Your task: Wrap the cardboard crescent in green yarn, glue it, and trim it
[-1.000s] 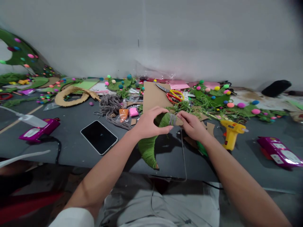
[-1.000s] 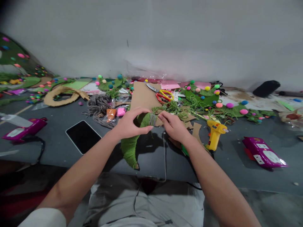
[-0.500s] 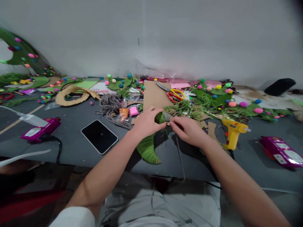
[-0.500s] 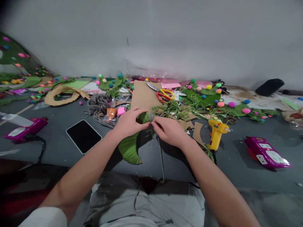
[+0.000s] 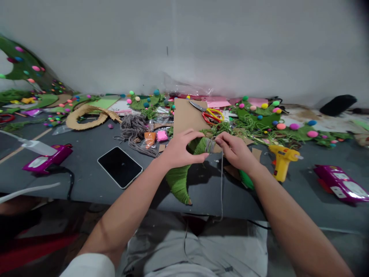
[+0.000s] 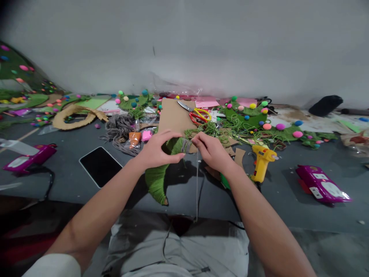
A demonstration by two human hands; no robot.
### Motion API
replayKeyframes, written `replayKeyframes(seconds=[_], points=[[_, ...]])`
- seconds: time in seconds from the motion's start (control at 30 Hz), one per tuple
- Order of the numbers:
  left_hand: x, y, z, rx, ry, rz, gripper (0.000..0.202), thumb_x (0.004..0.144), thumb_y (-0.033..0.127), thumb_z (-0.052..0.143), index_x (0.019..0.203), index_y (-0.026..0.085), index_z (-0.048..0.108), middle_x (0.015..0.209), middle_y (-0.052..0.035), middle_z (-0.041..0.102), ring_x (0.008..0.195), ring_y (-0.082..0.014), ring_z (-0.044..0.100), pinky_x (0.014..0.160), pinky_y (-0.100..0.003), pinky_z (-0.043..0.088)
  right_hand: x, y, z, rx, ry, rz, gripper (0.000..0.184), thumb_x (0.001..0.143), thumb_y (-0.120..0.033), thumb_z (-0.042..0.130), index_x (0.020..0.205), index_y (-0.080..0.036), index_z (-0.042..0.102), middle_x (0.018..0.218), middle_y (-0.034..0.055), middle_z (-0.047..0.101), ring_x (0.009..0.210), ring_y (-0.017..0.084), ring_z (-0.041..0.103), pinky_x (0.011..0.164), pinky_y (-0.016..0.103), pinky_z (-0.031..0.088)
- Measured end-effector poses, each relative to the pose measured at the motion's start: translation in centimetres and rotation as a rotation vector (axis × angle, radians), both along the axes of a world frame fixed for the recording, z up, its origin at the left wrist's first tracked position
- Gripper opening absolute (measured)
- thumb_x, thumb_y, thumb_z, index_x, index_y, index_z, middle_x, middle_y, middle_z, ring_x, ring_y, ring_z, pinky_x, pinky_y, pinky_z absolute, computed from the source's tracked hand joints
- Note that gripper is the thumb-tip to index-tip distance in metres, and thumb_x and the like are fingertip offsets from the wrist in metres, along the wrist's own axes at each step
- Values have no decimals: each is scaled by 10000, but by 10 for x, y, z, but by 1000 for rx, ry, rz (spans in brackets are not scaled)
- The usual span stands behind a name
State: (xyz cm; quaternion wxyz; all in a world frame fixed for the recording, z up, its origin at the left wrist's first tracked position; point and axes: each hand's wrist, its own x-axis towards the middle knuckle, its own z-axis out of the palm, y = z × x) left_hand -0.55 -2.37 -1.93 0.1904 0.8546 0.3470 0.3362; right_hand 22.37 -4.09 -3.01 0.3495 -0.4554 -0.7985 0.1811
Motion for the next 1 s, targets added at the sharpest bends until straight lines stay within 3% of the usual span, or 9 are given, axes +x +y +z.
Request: replayKeyframes(seconds=[0.23, 0.53, 0.7, 0.87, 1.0], points=[[-1, 7, -2, 44, -121, 125, 460, 756, 414, 735, 1152, 205, 627, 1098, -59, 675, 1009, -210, 635, 923, -359, 487, 1, 2, -6, -50, -62, 43, 217, 984, -289, 435, 785, -202, 439, 681, -18, 482, 609, 126, 429, 597, 255, 320], [0, 5, -1, 18, -114, 74, 452, 764, 402, 733, 1160, 213, 626, 1095, -51, 674, 1004, -204, 633, 911, -346, 486, 2, 4, -11, -92, -20, 47, 142, 946, -260, 487, 818, -199, 483, 694, -21, 510, 624, 122, 445, 599, 249, 332], [-1, 6, -2, 10, -93, 100, 455, 768, 421, 724, 1161, 214, 624, 1090, -51, 668, 1002, -207, 630, 909, -349, 487, -4, 4, -10, -191, 242, 117, 22, 898, -211, 530, 884, -196, 536, 805, 8, 582, 736, 141, 550, 693, 262, 435], [-1, 7, -5, -18, 23, 147, 485, 779, 469, 696, 1201, 241, 618, 1139, -58, 647, 1021, -233, 628, 936, -389, 490, -3, 7, -7, -341, 512, 98, 158, 842, -235, 622, 997, -206, 605, 907, 25, 637, 766, 148, 606, 746, 294, 491], [-1, 5, -4, -51, 114, 159, 558, 810, 508, 654, 1315, 288, 568, 1203, -64, 624, 1062, -255, 621, 967, -422, 480, 0, 10, -9, -432, 631, 45, 201, 829, -213, 590, 1008, -212, 682, 821, 9, 620, 691, 135, 573, 695, 285, 474]])
